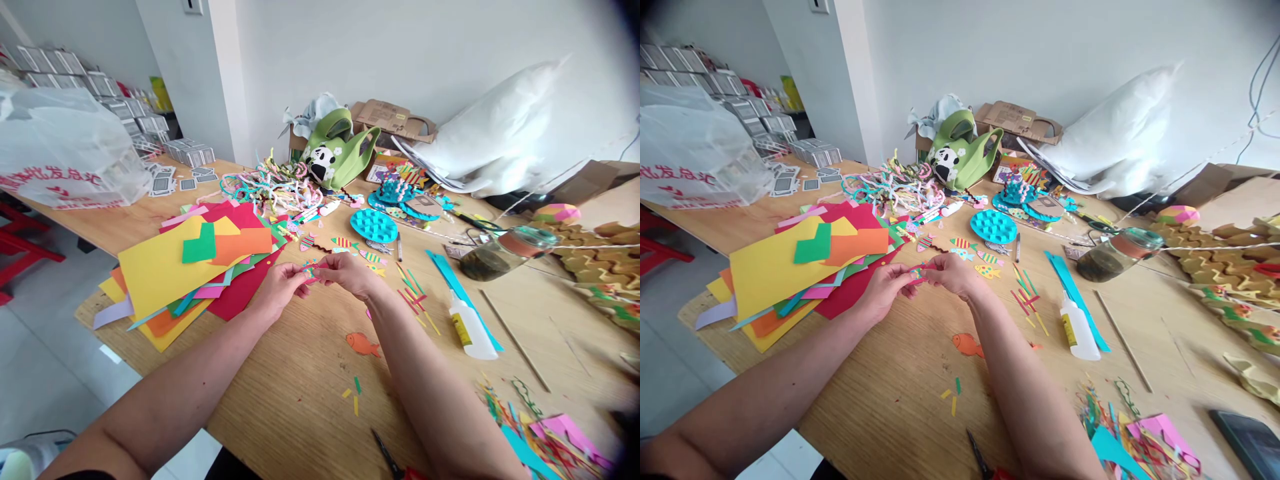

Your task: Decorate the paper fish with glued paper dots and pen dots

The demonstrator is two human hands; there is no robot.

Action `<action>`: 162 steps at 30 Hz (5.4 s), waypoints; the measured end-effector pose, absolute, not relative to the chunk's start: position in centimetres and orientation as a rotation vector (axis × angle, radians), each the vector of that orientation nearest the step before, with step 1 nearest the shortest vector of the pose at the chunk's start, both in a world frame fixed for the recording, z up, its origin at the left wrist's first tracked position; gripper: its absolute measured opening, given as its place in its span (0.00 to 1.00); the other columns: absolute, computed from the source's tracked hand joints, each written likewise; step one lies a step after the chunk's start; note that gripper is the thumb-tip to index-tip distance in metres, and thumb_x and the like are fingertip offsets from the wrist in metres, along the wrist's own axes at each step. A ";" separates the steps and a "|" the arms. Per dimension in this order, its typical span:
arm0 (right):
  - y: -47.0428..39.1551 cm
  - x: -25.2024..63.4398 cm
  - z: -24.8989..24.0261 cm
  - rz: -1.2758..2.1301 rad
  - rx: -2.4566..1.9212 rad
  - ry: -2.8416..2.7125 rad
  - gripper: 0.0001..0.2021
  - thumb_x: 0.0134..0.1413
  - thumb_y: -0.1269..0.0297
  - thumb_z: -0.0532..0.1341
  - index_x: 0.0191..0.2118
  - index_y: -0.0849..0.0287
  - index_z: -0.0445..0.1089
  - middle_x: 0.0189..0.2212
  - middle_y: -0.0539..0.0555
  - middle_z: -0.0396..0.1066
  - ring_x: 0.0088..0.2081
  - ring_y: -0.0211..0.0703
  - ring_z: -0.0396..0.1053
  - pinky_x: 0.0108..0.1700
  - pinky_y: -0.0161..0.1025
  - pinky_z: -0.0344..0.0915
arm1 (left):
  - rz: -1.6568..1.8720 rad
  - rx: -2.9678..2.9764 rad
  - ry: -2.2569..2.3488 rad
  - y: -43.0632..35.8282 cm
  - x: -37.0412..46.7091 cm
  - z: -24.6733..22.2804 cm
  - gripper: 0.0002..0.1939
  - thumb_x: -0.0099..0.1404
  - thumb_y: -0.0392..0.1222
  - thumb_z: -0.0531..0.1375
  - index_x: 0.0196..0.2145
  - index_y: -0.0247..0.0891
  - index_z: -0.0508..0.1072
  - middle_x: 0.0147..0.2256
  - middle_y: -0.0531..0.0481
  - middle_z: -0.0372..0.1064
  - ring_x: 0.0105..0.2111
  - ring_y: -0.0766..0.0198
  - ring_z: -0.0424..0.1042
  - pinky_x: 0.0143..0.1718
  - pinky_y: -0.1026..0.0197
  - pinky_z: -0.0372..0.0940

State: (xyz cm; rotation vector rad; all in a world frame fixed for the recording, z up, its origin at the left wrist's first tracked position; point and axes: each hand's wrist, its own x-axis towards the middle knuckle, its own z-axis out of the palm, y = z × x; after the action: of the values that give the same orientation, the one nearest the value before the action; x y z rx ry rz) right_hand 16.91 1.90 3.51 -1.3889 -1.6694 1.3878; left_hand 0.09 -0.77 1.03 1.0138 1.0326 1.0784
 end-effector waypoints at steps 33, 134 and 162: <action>1.8 17.0 3.8 1.427 -1.424 -1.577 0.14 0.32 0.57 0.72 0.23 0.61 0.73 0.19 0.49 0.70 0.22 0.33 0.63 0.25 0.33 0.60 | 1.067 1.027 1.050 -0.7 0.1 0.8 0.10 0.51 0.44 0.66 0.26 0.33 0.74 0.19 0.51 0.70 0.18 0.68 0.69 0.21 0.67 0.64; 1.7 16.5 3.5 1.466 -1.397 -1.595 0.12 0.38 0.60 0.70 0.19 0.61 0.70 0.16 0.47 0.67 0.21 0.32 0.61 0.25 0.33 0.58 | 1.059 1.143 1.031 -0.9 0.1 0.7 0.09 0.53 0.43 0.64 0.24 0.33 0.74 0.21 0.51 0.71 0.18 0.69 0.68 0.20 0.67 0.64; 1.3 16.9 4.5 1.601 -1.323 -1.622 0.16 0.37 0.54 0.71 0.24 0.61 0.71 0.20 0.48 0.68 0.25 0.33 0.64 0.29 0.33 0.61 | 1.046 1.145 0.952 -0.8 -0.1 0.8 0.14 0.52 0.48 0.66 0.25 0.34 0.72 0.19 0.53 0.67 0.18 0.69 0.65 0.20 0.66 0.61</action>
State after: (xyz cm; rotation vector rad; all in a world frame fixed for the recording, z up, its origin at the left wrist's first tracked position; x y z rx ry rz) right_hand 16.92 1.34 4.51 -1.3235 -1.6223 1.6006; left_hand -0.07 -0.83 0.77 1.1453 0.9515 1.0458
